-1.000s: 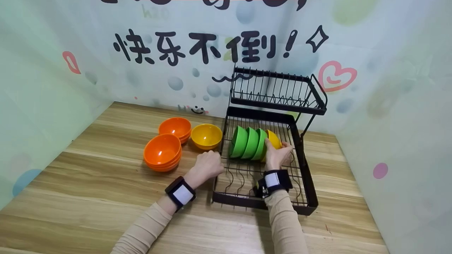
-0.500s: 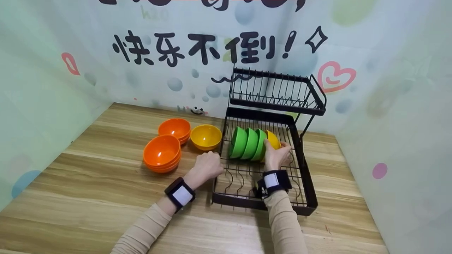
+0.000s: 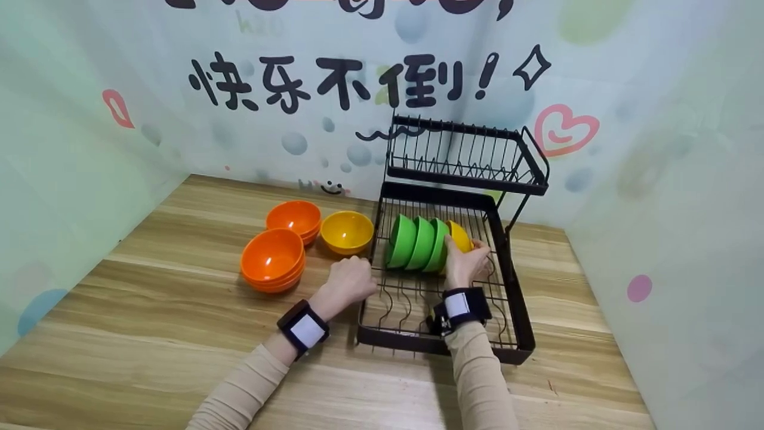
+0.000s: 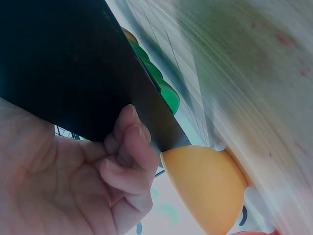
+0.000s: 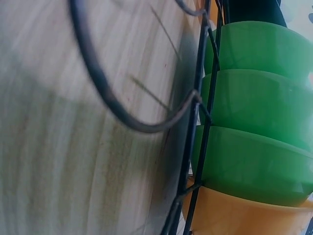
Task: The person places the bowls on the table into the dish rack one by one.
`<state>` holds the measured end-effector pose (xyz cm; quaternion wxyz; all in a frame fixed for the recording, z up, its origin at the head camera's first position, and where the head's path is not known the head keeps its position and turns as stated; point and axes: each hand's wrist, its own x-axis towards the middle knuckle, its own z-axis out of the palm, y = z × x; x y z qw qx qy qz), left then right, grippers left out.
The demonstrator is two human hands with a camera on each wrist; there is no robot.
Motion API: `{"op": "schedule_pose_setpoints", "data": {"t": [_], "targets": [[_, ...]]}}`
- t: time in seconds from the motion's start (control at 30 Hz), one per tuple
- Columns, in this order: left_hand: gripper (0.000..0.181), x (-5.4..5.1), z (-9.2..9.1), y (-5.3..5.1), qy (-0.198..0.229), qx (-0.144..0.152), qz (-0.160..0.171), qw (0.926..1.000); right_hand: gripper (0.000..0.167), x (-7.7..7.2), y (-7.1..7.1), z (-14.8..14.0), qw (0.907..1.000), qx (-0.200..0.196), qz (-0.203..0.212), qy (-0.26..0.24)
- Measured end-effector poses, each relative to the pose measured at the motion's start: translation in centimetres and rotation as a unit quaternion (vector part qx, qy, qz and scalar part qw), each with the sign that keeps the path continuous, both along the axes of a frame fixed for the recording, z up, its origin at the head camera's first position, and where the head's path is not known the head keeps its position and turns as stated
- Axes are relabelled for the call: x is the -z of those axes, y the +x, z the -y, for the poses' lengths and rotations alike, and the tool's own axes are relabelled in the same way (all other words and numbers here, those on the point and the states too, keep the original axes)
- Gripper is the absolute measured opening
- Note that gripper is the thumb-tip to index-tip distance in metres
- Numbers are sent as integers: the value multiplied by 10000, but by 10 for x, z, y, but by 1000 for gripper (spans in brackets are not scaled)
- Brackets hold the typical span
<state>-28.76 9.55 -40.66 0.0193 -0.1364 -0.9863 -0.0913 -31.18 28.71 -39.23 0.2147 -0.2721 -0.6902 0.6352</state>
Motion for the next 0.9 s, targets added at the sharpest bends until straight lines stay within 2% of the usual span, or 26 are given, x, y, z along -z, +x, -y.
{"op": "schedule_pose_setpoints", "data": {"t": [0.27,0.47,0.53,0.6,0.7,0.83,0.9], "targets": [[29,0,0,0,-32,16,-21,10000,62,1,1,0,10000,-41,-31,-2],[31,-1,2,-3,-42,52,-29,10000,62,1,1,-1,9999,-123,-33,-89],[32,-1,2,-3,-29,41,-124,9999,62,1,1,0,9999,-124,10,-61],[34,-1,3,-4,20,9,-375,9993,62,1,1,0,9999,-131,34,-27],[37,0,4,-5,145,-75,-998,9949,61,0,1,1,9999,-128,-5,1],[35,0,8,-8,282,-176,-1880,9816,60,0,2,1,9999,-140,-69,19],[33,-1,11,-10,316,-206,-2122,9765,61,1,2,0,9999,-140,-71,23]]}}
